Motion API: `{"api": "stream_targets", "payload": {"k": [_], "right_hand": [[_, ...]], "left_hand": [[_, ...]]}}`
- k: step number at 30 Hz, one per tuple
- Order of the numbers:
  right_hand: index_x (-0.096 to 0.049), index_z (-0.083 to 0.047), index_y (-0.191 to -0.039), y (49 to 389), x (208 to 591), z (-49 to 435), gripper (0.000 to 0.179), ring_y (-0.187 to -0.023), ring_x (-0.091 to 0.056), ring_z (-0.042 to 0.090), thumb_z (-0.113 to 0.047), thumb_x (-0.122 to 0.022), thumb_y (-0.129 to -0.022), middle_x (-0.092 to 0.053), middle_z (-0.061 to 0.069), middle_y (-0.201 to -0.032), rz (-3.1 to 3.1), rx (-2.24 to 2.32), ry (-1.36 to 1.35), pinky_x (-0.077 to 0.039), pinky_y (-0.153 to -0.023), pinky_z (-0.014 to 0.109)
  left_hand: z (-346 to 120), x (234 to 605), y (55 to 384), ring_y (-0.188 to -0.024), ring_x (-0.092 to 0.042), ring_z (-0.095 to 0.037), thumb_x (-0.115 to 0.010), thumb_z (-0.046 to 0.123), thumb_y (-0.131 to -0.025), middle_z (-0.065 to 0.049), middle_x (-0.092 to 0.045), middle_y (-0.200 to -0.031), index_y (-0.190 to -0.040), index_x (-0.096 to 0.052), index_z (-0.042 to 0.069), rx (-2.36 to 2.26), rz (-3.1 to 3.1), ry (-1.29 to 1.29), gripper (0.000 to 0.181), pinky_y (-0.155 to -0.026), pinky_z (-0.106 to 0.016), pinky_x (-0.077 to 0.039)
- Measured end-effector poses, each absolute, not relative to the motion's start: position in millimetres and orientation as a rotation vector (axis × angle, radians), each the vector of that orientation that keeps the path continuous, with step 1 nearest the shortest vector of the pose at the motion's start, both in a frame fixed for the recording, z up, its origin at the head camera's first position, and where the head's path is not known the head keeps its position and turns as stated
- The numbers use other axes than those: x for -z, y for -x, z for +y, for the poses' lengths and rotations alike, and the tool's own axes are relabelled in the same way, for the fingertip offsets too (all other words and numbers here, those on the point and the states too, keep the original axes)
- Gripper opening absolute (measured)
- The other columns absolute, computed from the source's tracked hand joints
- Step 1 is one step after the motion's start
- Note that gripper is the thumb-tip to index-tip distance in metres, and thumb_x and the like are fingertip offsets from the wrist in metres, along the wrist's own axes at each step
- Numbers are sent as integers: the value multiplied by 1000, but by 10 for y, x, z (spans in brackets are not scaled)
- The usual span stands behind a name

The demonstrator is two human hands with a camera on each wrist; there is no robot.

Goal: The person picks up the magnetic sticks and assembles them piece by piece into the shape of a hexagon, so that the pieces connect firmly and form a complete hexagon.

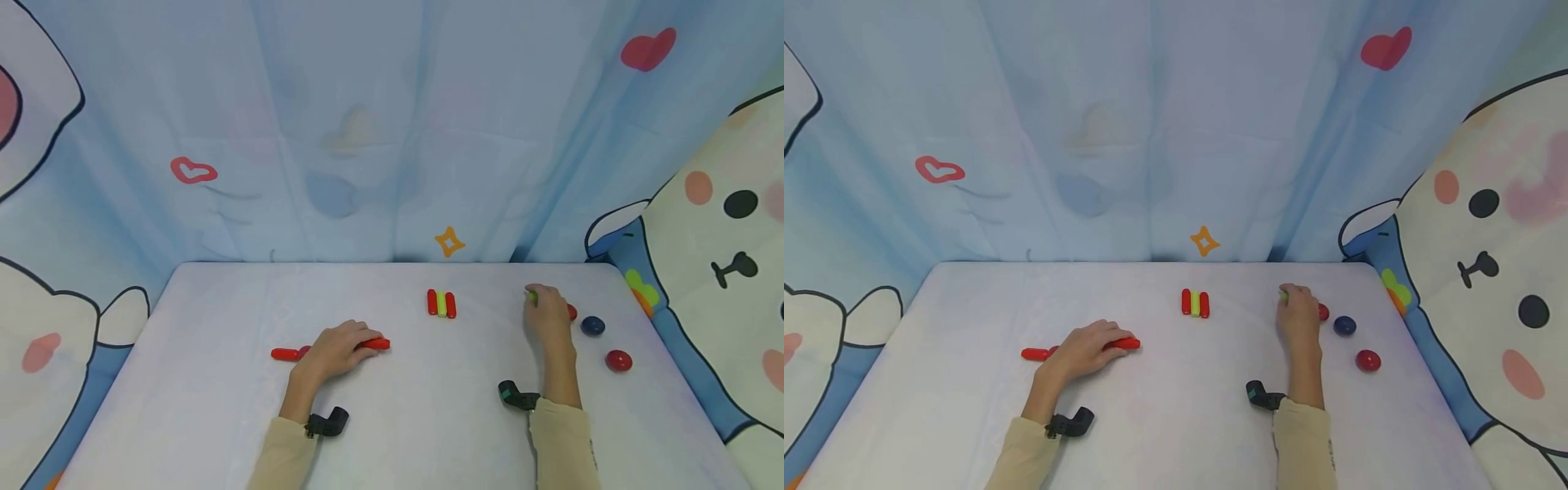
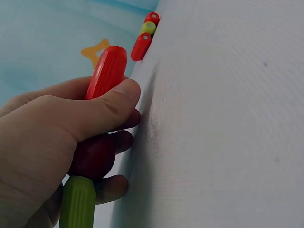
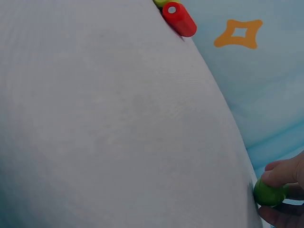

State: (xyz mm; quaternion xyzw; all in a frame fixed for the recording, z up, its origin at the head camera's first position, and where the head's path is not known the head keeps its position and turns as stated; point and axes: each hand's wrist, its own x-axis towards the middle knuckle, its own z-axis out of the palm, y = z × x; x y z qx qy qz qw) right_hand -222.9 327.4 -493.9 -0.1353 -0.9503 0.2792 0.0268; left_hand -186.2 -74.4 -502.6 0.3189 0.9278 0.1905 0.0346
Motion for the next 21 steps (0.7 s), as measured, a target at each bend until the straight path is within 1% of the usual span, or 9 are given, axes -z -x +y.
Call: {"api": "stream_targets", "payload": {"k": [6, 12, 16, 18, 21], "right_hand": [[-48, 5, -135, 2225, 4930, 3250, 39, -127, -39, 51, -7, -45, -98, -42, 35, -138, -2964, -917, 425, -33, -107, 63], [-45, 1, -140, 2231, 4894, 3235, 43, -133, -37, 49, -13, -45, -100, -40, 32, -143, -2957, -1021, 377, -32, -108, 62], [-47, -1, -140, 2232, 4820, 3150, 43, -132, -41, 45, -20, -48, -101, -44, 28, -143, -2860, -1121, 237, -38, -107, 58], [-49, -1, -138, 2234, 4787, 3075, 43, -129, -45, 43, -23, -50, -101, -47, 26, -141, -2799, -1169, 168, -42, -104, 55], [-52, -2, -136, 2234, 4754, 2925, 43, -127, -50, 41, -26, -53, -100, -51, 23, -138, -2756, -1218, 92, -45, -102, 53]], "left_hand": [[-758, 5039, 1889, -88, -54, -7, -66, 31, -92, 9, -64, -97, -118, -68, 28, -545, 2884, -1066, 27, -70, -24, -49], [-764, 5058, 1913, -93, -54, -8, -69, 25, -90, 8, -65, -100, -117, -69, 29, -531, 2918, -1101, 27, -70, -22, -51], [-761, 5064, 1913, -95, -55, -10, -69, 22, -90, 6, -65, -100, -115, -70, 27, -534, 2959, -1098, 26, -69, -24, -52], [-757, 5074, 1913, -96, -56, -10, -69, 22, -90, 6, -65, -100, -115, -71, 26, -532, 2989, -1070, 26, -69, -25, -53], [-757, 5088, 1912, -97, -57, -10, -69, 20, -90, 6, -65, -100, -115, -71, 26, -530, 3042, -1011, 26, -70, -24, -54]]}}
